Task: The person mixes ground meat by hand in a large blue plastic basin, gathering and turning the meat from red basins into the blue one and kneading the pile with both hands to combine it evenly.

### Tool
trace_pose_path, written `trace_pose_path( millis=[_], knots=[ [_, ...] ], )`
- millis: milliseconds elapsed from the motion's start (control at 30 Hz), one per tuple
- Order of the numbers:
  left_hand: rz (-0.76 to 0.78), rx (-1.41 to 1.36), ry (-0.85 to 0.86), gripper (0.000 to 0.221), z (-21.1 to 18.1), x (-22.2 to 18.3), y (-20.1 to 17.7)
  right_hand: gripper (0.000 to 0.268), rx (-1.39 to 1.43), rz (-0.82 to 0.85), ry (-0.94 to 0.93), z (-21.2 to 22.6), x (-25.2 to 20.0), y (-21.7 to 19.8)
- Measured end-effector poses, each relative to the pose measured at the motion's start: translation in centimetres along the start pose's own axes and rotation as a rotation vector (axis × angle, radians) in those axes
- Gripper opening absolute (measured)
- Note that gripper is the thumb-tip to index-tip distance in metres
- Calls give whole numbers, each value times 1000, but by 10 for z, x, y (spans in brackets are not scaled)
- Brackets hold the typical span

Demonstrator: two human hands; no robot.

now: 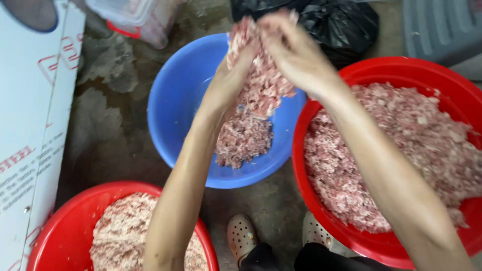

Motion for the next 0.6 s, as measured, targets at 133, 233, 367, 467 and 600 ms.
trace_pose_path(
  millis=[133,233,367,467,600],
  knots=[
    [-265,333,-238,88,158,-17,-156,64,432,257,678,-109,-11,95],
    [-356,1199,-196,73,219,-34,-260,70,-29,252,776,-209,-30,141],
    [-292,1385,47,22,191,-74,-243,45,-473,319,576,-251,-30,154],
    [-230,1286,157,11,120,-138,-199,38,-624,403,282,-221,-29,171],
    [-633,1162,250,16,-14,-270,-160,31,-625,469,165,-103,-48,191]
  ],
)
Point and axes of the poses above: each hand's wrist, its own x-axis towards the middle knuckle, its own y-axis out of the palm, z = x × y, the point moved 8 cm from there along x, towards the middle knuckle, and after that the axes turned 8 degrees about y, right-handed, at the moved point
